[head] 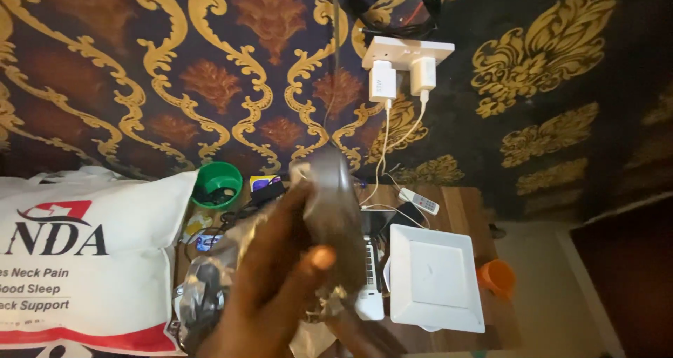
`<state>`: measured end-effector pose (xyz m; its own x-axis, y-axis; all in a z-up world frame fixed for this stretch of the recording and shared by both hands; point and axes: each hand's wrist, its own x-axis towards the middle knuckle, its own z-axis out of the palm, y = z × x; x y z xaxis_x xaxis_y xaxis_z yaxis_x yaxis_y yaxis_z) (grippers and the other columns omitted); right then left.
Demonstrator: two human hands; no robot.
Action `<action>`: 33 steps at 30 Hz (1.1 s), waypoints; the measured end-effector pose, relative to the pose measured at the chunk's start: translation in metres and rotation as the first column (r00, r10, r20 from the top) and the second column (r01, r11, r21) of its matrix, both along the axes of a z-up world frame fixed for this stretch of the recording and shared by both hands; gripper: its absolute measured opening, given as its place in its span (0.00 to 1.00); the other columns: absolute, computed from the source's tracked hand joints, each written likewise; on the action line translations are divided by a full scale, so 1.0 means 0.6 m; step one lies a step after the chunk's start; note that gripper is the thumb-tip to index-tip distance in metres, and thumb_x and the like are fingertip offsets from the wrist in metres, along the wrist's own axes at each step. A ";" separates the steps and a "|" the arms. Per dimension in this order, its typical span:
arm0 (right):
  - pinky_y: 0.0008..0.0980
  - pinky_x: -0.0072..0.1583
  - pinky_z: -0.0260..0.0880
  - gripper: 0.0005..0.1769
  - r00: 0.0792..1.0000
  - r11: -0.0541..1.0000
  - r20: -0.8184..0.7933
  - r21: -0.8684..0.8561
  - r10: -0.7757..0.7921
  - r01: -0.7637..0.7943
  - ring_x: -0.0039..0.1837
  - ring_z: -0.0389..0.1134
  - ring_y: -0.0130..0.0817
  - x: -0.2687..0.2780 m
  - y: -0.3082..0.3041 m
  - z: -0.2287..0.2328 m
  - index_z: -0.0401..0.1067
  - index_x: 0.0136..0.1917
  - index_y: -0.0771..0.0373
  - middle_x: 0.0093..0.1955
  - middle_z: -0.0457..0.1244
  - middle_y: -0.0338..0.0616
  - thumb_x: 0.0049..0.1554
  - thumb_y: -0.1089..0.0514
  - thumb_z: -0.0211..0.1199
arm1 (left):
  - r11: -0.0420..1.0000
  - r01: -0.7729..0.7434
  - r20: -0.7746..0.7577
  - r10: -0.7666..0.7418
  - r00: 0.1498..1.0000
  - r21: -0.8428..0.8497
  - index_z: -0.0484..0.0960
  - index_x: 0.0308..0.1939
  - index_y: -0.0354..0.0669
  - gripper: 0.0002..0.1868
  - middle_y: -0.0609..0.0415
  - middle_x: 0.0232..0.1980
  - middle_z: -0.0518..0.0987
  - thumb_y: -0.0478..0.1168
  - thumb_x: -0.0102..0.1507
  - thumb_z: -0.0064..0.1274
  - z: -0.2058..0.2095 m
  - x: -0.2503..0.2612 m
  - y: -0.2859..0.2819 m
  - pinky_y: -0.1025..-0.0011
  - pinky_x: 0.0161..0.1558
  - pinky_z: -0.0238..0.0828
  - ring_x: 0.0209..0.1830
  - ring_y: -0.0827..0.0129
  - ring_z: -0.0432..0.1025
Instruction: Unpacking and inspecting a variety of electronic items and grooming tools from their packaging materials on a desk.
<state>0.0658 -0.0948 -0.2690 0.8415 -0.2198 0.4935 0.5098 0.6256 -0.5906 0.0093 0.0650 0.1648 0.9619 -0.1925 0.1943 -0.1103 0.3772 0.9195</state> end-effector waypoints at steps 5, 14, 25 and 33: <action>0.56 0.70 0.66 0.33 0.987 0.991 0.144 0.111 0.065 -0.081 0.69 0.64 0.43 0.032 0.032 0.115 0.59 0.76 0.53 0.75 0.56 0.48 0.61 0.48 0.61 | 0.928 -0.087 0.236 -0.001 0.972 0.361 0.69 0.72 0.39 0.36 0.44 0.65 0.76 0.42 0.62 0.64 0.023 0.039 0.077 0.65 0.66 0.67 0.66 0.57 0.72; 0.38 0.73 0.62 0.29 0.920 0.670 -0.172 -0.733 -0.351 0.118 0.73 0.62 0.41 -0.020 0.024 0.315 0.57 0.77 0.61 0.74 0.60 0.48 0.66 0.50 0.53 | 0.610 -0.028 0.169 -0.176 0.970 0.792 0.68 0.68 0.42 0.46 0.40 0.65 0.71 0.40 0.47 0.70 -0.074 0.069 0.067 0.56 0.62 0.61 0.65 0.44 0.65; 0.36 0.63 0.73 0.32 0.938 0.477 -0.173 -0.879 -0.299 -0.010 0.63 0.72 0.40 -0.054 0.055 0.578 0.65 0.69 0.62 0.62 0.68 0.49 0.56 0.54 0.74 | 0.573 -0.369 0.353 0.145 0.924 0.732 0.83 0.44 0.42 0.11 0.43 0.42 0.85 0.37 0.57 0.59 -0.253 0.088 0.075 0.58 0.41 0.74 0.43 0.47 0.79; 0.50 0.73 0.51 0.66 0.928 0.207 0.260 -0.925 -0.266 0.318 0.78 0.49 0.65 -0.037 0.014 0.609 0.49 0.78 0.71 0.78 0.49 0.67 0.39 0.48 0.83 | 0.876 -0.360 0.244 0.291 0.925 0.320 0.78 0.55 0.39 0.17 0.41 0.50 0.82 0.31 0.61 0.50 -0.267 0.105 0.084 0.64 0.48 0.74 0.47 0.56 0.76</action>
